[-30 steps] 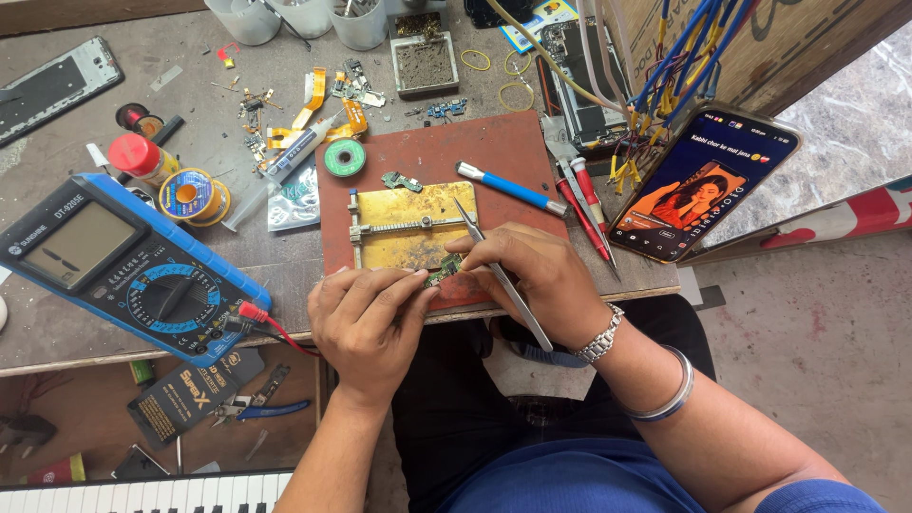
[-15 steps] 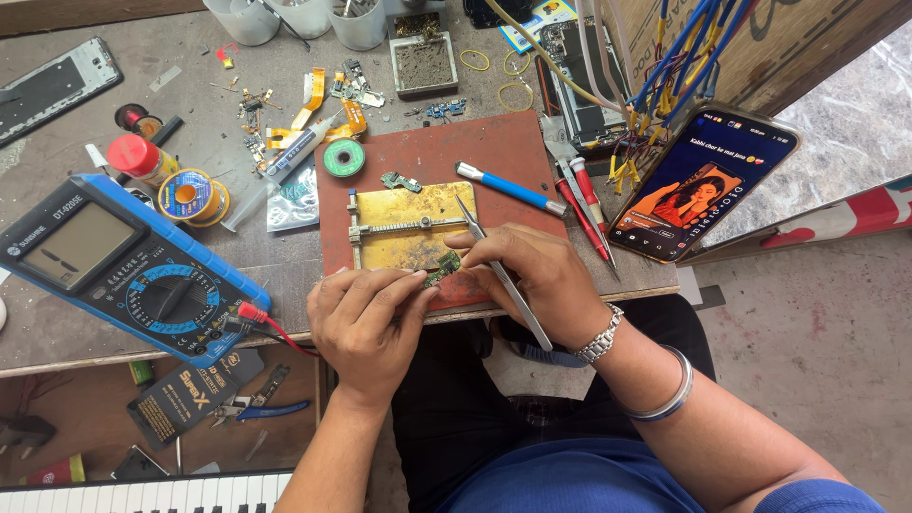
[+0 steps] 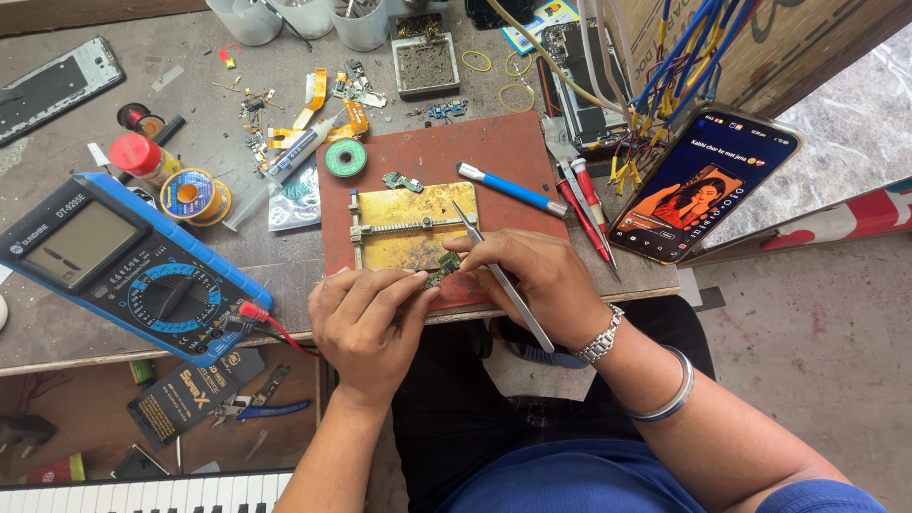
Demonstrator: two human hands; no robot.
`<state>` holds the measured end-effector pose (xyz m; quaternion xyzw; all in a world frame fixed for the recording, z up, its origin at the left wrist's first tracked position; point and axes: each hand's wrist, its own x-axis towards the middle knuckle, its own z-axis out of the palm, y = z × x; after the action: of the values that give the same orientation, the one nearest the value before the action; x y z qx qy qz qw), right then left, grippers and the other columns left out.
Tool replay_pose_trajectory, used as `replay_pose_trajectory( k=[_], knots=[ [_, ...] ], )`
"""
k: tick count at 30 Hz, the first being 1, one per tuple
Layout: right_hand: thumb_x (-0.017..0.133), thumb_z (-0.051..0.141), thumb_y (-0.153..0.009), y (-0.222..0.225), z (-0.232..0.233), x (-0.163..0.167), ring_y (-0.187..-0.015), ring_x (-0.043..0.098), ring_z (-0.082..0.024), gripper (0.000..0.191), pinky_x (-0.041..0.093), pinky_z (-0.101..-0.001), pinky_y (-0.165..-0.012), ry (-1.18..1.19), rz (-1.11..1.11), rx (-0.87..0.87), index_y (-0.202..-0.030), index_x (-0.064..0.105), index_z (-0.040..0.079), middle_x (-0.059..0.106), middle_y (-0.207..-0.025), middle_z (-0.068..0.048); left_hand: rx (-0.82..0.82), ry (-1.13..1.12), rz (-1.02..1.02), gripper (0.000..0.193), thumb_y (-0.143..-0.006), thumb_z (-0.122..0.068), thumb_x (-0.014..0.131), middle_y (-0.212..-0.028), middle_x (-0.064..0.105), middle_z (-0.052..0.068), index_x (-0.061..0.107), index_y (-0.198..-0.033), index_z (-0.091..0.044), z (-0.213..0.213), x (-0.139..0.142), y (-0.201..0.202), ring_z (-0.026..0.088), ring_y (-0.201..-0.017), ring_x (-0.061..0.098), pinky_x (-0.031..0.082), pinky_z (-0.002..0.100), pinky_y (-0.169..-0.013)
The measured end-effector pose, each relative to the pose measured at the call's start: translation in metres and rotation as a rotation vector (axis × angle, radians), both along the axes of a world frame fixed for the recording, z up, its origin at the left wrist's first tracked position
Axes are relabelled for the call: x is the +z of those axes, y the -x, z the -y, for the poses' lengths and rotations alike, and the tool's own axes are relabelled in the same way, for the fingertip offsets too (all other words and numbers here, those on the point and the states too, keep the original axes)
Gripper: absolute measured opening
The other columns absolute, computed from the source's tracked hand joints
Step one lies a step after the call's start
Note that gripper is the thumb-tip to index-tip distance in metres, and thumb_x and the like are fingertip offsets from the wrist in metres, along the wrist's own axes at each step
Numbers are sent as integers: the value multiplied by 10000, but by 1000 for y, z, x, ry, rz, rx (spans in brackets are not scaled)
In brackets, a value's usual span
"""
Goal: The person works on a small phone motherboard clamped to a repair board, using tweezers to position and reposition components on the board. They pick up a soldering iron and work on the board, then apply flux from a syringe onto the board.
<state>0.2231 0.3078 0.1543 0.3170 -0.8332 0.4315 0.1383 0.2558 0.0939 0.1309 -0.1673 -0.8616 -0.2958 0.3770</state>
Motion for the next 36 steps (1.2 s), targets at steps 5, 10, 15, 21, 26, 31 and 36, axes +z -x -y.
replay_pose_trajectory(
  k=[5,10,15,21,26,31,36],
  knots=[
    [765,0,-866,0,0,0,-981,771,-242,265,608,-335,-802,-2,2,0,-1055,612,104,761,-1199,-56,-2,-3,-2,169,-816,-226,876,-953,727,-64,771,-938,-173,0,0,0,172,-941,644,442,384,-899],
    [761,-3,-869,0,0,0,-987,772,-242,262,609,-336,-809,0,-2,2,-1059,614,103,759,-1202,-56,-6,-4,-7,169,-816,-225,877,-952,727,-65,766,-932,-169,0,0,1,172,-942,646,443,386,-905],
    [765,4,-873,0,0,0,-968,772,-239,257,609,-336,-801,-2,-7,-2,-1057,613,101,758,-1207,-58,-4,-1,-9,170,-817,-225,878,-948,726,-64,763,-929,-168,0,0,1,172,-944,648,443,385,-910],
    [764,26,-890,-2,0,2,-953,772,-236,245,609,-329,-781,-1,-8,-16,-1064,609,101,757,-1198,-64,-3,-8,-5,166,-825,-224,875,-947,728,-66,755,-926,-172,-1,-1,1,169,-946,651,440,381,-914],
    [760,32,-899,-2,0,3,-928,770,-236,236,603,-333,-761,-6,-18,-26,-1066,608,99,757,-1184,-64,0,-7,-9,168,-826,-229,874,-947,729,-62,754,-928,-172,-1,-2,1,169,-947,650,438,382,-916],
    [758,29,-900,-2,1,3,-908,769,-231,233,602,-328,-751,4,-11,-25,-1063,607,97,761,-1182,-64,3,-11,-5,167,-832,-239,873,-945,728,-61,752,-925,-170,-1,-2,1,168,-945,648,438,386,-923],
    [763,31,-898,-2,0,4,-903,760,-238,236,594,-333,-749,9,-21,-14,-1059,602,93,757,-1173,-70,8,-13,-6,170,-838,-256,869,-946,729,-59,752,-924,-168,-1,-2,1,172,-944,649,438,391,-922]
  ],
)
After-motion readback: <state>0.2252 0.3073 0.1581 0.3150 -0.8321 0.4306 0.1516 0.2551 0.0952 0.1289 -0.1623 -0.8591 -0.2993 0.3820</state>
